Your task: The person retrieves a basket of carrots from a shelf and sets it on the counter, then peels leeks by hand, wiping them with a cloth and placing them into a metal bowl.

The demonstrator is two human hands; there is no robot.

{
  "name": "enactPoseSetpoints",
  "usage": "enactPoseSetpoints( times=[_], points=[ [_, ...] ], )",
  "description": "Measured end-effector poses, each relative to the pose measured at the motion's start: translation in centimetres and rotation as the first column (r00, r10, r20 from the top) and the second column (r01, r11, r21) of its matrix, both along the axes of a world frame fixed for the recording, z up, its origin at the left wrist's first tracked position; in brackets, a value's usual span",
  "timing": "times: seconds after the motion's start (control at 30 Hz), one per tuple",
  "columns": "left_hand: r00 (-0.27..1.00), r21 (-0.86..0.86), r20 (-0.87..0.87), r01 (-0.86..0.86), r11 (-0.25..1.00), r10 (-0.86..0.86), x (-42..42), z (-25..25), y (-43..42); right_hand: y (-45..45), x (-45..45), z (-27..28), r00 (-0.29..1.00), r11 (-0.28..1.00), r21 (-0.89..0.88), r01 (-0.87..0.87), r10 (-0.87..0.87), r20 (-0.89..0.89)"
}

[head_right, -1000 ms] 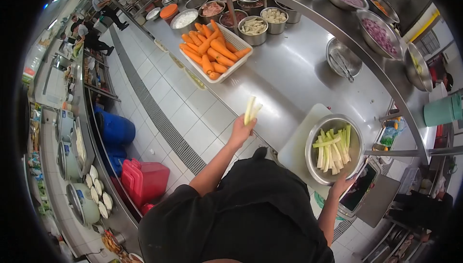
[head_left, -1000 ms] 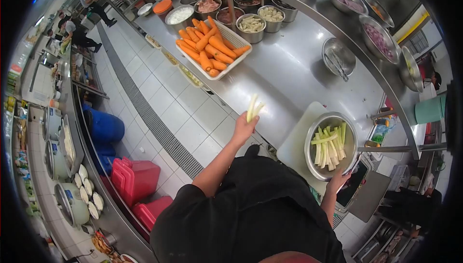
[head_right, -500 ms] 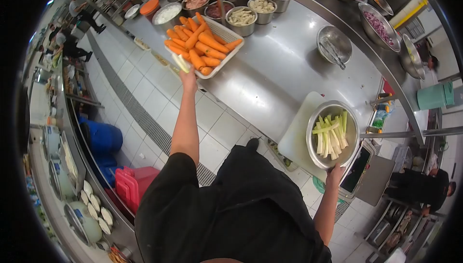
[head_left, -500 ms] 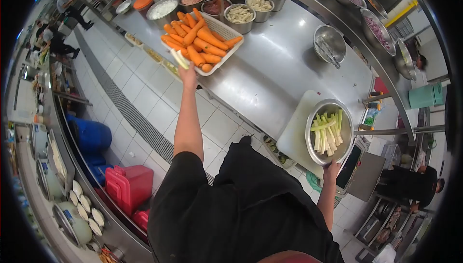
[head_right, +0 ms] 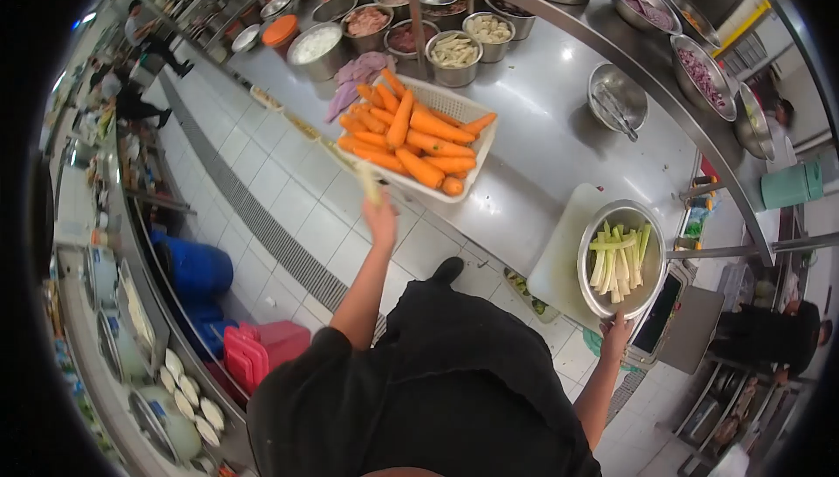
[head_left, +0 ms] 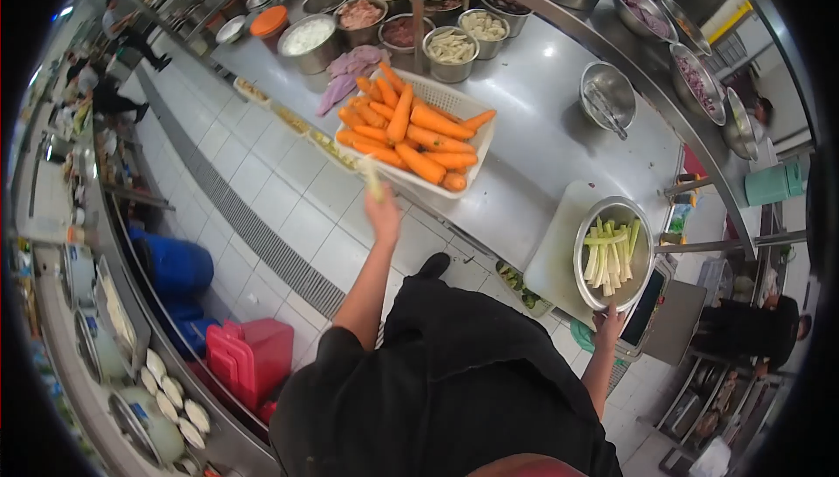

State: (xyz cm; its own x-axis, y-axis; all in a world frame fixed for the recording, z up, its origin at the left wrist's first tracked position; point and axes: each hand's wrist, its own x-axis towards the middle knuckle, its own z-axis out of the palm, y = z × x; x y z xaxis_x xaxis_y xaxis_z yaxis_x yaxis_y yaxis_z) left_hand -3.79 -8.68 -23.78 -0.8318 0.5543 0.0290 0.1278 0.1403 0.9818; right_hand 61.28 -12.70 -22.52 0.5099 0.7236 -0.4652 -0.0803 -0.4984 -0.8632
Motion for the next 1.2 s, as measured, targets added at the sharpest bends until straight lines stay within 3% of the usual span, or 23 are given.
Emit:
enactPoseSetpoints(
  times=[0.03,0.07,0.1,0.13,0.17,0.2,0.27,0.3,0.4,0.43,0.47,0.5,0.53,0.63,0.7,0.73,0.87,0.9,0.93,1.0,1.07,1.13,1.2],
  points=[
    [0.954,-0.014,-0.249,-0.179,0.984,0.17,-3.3,-3.6,0.2,-0.3,-1.4,1.2,1.0,1.0,-0.029,0.004,-0.004,0.027],
    [0.955,0.121,0.108,-0.288,0.95,0.276,-4.7,1.0,0.7,-0.7,-2.7,2.5,0.998,0.998,-0.062,0.011,-0.008,0.057],
    [0.919,0.137,0.065,-0.394,0.909,0.389,-7.2,4.8,2.2,-0.9,-4.5,4.3,0.999,0.992,-0.122,0.023,-0.018,0.045],
    [0.898,0.102,-0.112,-0.416,0.904,0.426,-11.5,4.1,3.5,-0.6,-4.1,3.4,0.997,0.99,-0.132,0.051,-0.043,0.058],
    [0.794,0.081,-0.426,-0.444,0.892,0.434,-15.2,4.8,5.7,-0.5,-2.9,1.5,0.988,0.996,-0.087,0.03,-0.043,-0.149],
    [0.83,0.029,-0.44,-0.367,0.93,0.342,-20.1,3.2,7.8,-1.7,-2.0,0.1,0.937,0.999,-0.03,0.04,-0.048,-0.346],
    [0.858,-0.19,-0.501,-0.241,0.952,0.117,-26.8,0.5,12.6,-1.2,-2.6,-0.1,0.972,0.995,-0.07,0.071,-0.085,-0.218],
    [0.844,-0.331,-0.532,-0.143,0.933,-0.06,-31.7,-2.8,15.0,-1.3,-3.9,1.3,0.958,0.968,-0.051,-0.247,0.251,0.136],
    [0.836,-0.487,-0.363,0.206,0.849,-0.411,-33.0,-4.3,19.0,-1.3,-5.2,2.3,0.991,0.986,-0.148,0.08,-0.094,-0.091],
    [0.792,-0.625,-0.444,0.063,0.778,-0.42,-30.6,-1.2,19.7,-0.9,-7.2,4.9,0.994,0.967,-0.229,0.111,-0.114,0.0],
    [0.824,-0.691,-0.416,-0.011,0.722,-0.385,-34.4,-4.4,21.7,-1.6,-6.8,4.8,0.994,0.966,-0.237,0.108,-0.106,0.021],
    [0.982,-0.386,-0.057,0.146,0.911,-0.182,-38.6,-7.3,23.6,-1.9,-7.5,5.7,0.982,0.955,-0.245,0.168,-0.14,0.124],
    [0.984,-0.149,0.175,0.047,0.988,-0.021,-39.4,-5.2,24.8,-2.2,-7.9,6.5,0.955,0.947,-0.244,0.21,-0.145,0.258],
    [0.892,0.385,0.246,0.268,0.883,-0.379,-39.6,5.0,26.4,-3.6,-6.9,7.1,0.853,0.953,-0.144,0.266,-0.163,0.497],
    [0.577,0.675,0.265,0.462,0.576,-0.773,-35.5,12.2,24.9,-1.9,-8.8,10.5,0.723,0.978,0.084,0.19,-0.198,0.662],
    [0.573,0.672,0.261,0.469,0.572,-0.777,-31.5,15.3,24.0,-0.7,-9.8,11.7,0.726,0.977,0.083,0.197,-0.203,0.657],
    [0.56,0.59,0.342,0.497,0.636,-0.755,-10.9,23.4,19.4,5.6,-16.3,14.6,0.929,0.93,0.347,-0.121,-0.017,0.37],
    [0.312,0.638,0.324,0.625,0.45,-0.893,-7.4,23.7,18.4,7.5,-19.4,17.2,0.972,0.918,0.341,-0.202,0.144,0.188],
    [0.239,0.629,0.417,0.621,0.468,-0.877,-2.3,24.7,16.5,9.3,-21.4,17.2,0.935,0.868,0.347,-0.356,0.328,0.139],
    [0.003,0.679,0.55,0.581,0.45,-0.835,7.4,24.8,13.9,12.2,-25.0,16.7,0.752,0.713,0.415,-0.564,0.652,-0.099],
    [-0.054,0.657,0.578,0.622,0.426,-0.814,16.2,25.3,11.6,13.2,-29.0,13.0,0.247,0.804,0.505,-0.314,0.583,-0.774],
    [-0.268,0.726,0.473,0.658,0.199,-0.84,20.9,20.9,11.9,12.3,-28.9,14.6,0.055,0.804,0.526,-0.277,0.559,-0.827],
    [-0.126,0.671,0.554,0.653,0.352,-0.823,24.9,23.2,10.0,12.1,-26.3,15.3,-0.139,0.817,0.526,-0.236,0.507,-0.85]
  ],
)
